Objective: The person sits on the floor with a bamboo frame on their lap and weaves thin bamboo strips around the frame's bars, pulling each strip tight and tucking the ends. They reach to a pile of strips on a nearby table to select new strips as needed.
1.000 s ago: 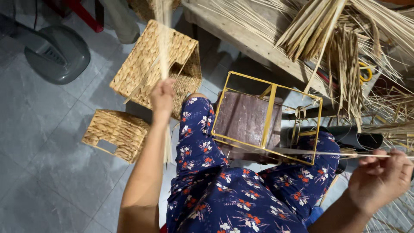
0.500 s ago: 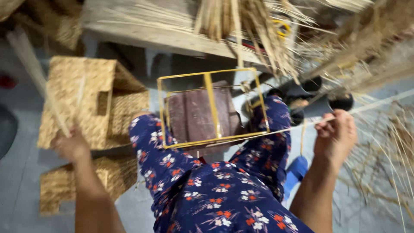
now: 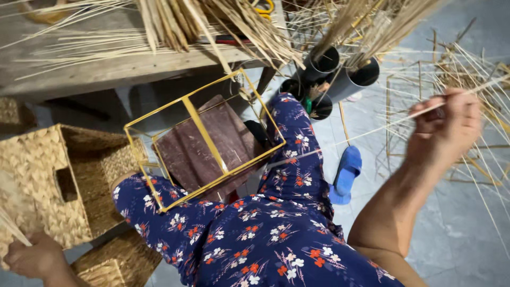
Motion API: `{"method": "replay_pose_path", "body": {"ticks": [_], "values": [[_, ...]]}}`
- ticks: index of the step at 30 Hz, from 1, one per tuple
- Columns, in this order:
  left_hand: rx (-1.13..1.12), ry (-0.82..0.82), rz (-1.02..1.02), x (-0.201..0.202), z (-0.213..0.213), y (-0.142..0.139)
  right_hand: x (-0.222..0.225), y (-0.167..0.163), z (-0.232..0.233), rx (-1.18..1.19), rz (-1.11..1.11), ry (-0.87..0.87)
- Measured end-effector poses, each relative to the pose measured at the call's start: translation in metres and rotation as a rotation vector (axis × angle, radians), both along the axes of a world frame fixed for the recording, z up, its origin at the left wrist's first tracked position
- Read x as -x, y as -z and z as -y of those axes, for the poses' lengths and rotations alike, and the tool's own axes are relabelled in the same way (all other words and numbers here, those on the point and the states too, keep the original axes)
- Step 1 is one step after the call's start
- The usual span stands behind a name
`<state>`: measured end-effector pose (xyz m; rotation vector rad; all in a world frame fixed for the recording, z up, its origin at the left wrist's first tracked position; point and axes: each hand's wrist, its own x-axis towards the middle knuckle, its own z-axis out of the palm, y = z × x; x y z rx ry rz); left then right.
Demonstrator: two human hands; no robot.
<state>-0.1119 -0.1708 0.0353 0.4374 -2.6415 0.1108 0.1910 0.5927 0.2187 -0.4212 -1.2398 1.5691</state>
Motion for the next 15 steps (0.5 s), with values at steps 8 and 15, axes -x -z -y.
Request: {"method": "replay_pose_path", "body": {"ticks": [8,15], "values": [[-1.480,0.274,-0.004,-0.009,-0.069,-0.072,-0.021,-0.063,0.034,0.025,0.053,0.135],[-1.659,0.285,0.441,-0.083,-0.232,-0.178,0.070,-0.066,0.146,-0.249,0.610,-0.316]]}}
